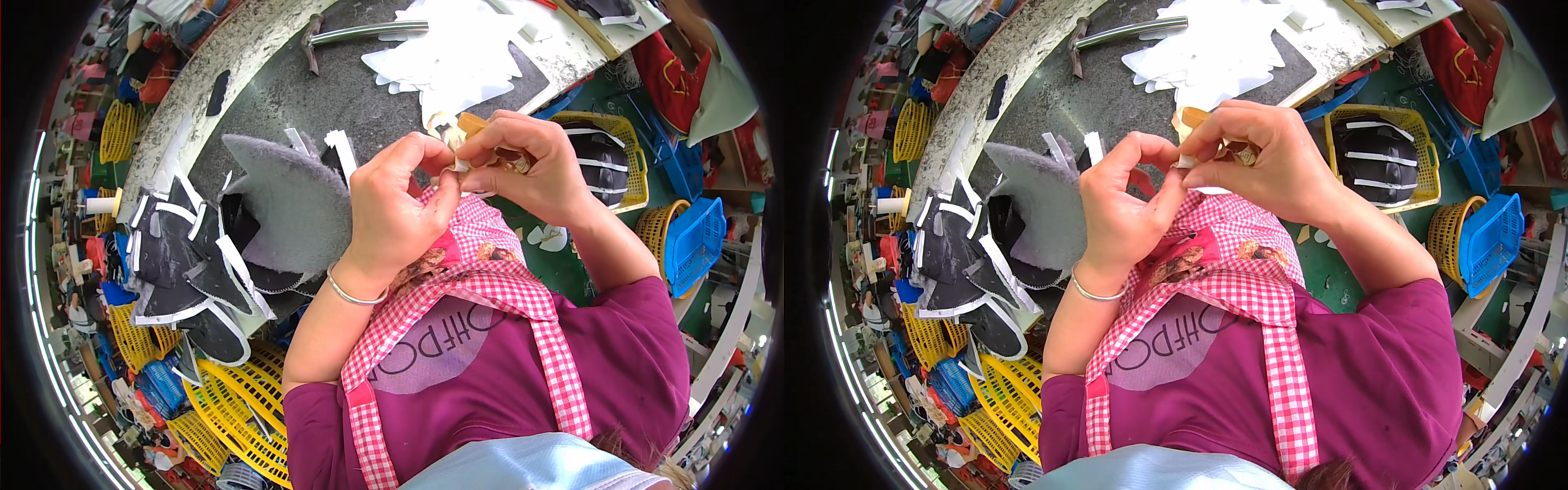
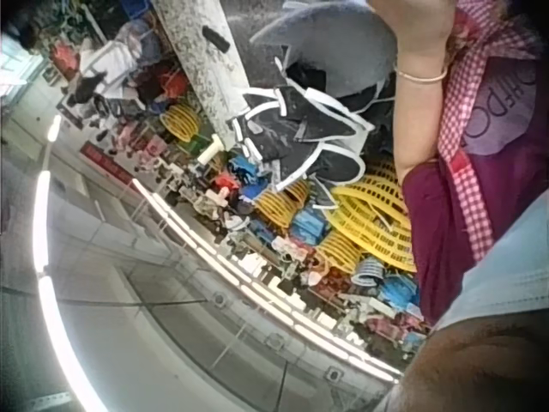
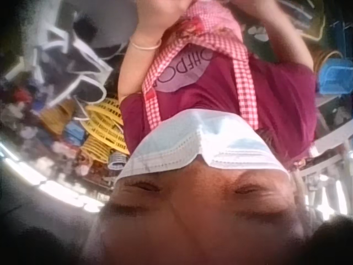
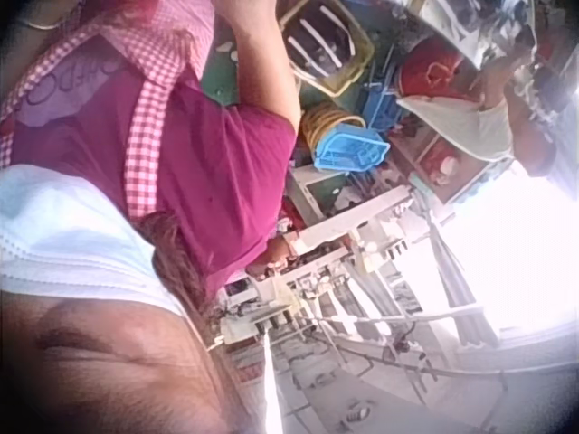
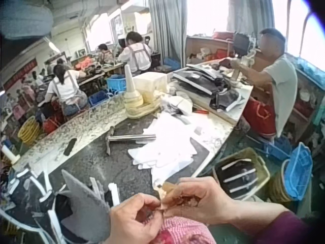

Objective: The person takes shoe upper components, applies adhesive reinforcement strips to their inner edges by hand, and stacks the pieces on the workbench.

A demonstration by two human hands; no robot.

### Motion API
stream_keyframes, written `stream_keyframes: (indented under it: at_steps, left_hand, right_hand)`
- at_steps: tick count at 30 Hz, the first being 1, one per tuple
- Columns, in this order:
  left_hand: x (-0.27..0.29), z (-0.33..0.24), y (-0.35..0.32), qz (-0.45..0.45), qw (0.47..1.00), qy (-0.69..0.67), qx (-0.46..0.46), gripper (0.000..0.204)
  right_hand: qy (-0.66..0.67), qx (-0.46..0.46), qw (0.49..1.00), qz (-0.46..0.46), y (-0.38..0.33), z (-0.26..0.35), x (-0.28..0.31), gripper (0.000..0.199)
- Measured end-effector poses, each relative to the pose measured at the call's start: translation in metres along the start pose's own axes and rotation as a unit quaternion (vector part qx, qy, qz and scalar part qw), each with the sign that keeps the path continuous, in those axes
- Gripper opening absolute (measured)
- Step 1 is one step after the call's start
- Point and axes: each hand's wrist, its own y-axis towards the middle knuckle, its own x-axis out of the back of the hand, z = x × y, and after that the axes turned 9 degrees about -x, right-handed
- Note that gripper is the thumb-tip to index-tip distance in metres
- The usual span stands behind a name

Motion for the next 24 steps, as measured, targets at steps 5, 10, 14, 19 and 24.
stream_keyframes:
  at_steps: [5, 10, 14, 19, 24]
  left_hand:
    - [-0.001, -0.002, -0.002, 0.003, 0.976, -0.188, 0.113, 0.012]
    - [0.001, -0.003, -0.004, 0.030, 0.990, -0.125, 0.055, 0.018]
    - [0.000, -0.003, -0.004, 0.052, 0.988, -0.135, 0.058, 0.020]
    - [-0.002, -0.004, -0.004, 0.056, 0.988, -0.128, 0.067, 0.023]
    - [-0.012, 0.002, -0.010, 0.095, 0.983, -0.136, 0.082, 0.018]
  right_hand:
    - [0.025, -0.003, 1.000, -0.009, 0.001, -0.005, 0.002, 0.021]
    - [0.015, -0.037, 0.999, 0.020, 0.003, -0.002, 0.011, 0.020]
    - [0.053, -0.074, 0.993, 0.069, 0.004, -0.003, 0.017, 0.014]
    - [0.081, -0.064, 0.995, 0.002, 0.005, -0.022, 0.023, 0.015]
    - [0.197, 0.053, 0.941, -0.269, 0.024, -0.015, 0.111, 0.024]
